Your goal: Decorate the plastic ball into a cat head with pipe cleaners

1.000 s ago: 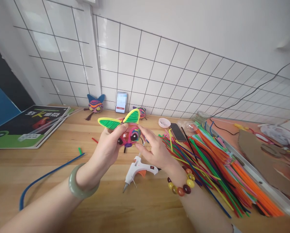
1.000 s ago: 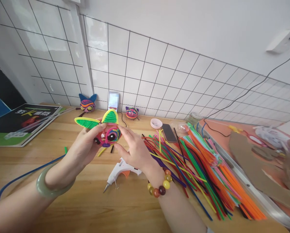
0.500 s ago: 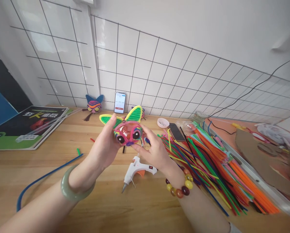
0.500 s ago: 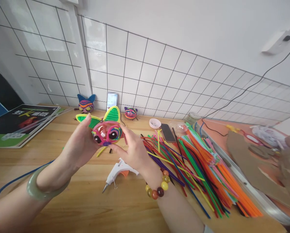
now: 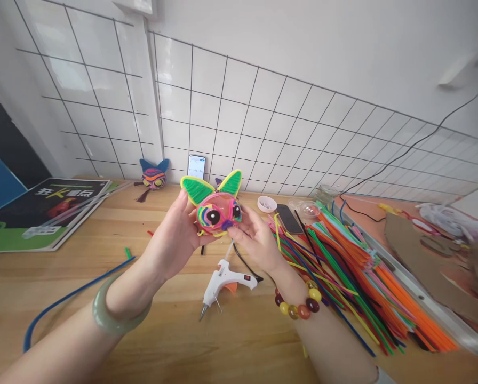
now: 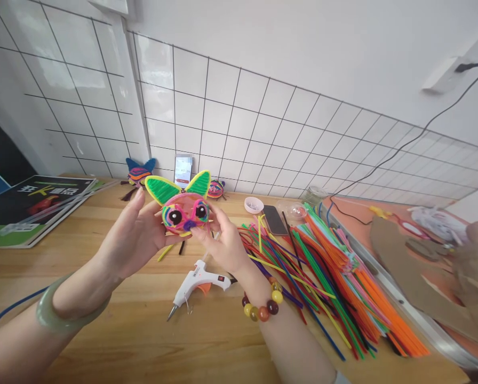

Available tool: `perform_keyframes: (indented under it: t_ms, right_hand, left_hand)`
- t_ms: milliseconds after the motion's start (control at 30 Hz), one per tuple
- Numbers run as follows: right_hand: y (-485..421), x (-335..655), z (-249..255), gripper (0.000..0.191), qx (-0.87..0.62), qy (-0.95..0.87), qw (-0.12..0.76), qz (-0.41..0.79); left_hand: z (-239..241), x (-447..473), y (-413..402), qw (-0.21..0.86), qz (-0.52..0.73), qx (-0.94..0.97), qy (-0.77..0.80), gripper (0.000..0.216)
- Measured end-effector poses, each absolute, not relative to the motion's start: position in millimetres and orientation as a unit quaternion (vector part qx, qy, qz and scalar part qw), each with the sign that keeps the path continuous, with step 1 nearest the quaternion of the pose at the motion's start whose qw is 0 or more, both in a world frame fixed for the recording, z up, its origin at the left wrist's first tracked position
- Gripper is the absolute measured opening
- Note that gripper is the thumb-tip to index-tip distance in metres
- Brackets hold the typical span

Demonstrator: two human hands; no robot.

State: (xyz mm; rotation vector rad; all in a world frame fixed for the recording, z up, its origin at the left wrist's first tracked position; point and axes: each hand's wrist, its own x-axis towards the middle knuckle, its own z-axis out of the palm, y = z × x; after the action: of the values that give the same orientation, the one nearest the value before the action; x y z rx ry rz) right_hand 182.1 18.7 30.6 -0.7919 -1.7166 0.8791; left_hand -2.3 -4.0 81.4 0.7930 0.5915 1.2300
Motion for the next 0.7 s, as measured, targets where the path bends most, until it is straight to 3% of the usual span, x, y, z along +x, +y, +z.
perform_keyframes:
  t_ms: [200,333,433,700]
  right_hand:
    - [15,180,32,0.058,-0.318,-0.728,0.507,0.334]
    - [3,176,37,0.06,-0.356,-0.779,0.495,0.146]
    - [-6,171,42,0.062,-0.341,-0.805,0.485,0.019]
    - [-11,166,45,0.061,-0.353,-0.807,0.469,-0.069]
  left_hand:
    - [72,-2,0,0.697,0.547,0.384,0.26,0.051]
    - [64,3,1,0.679,0.598,0.361,0.226,0.028]
    - [60,4,1,0.672,0.617,0.354,0.208,0.022]
    - [58,5,2,0.67,0.622,0.332,0.232,0.016]
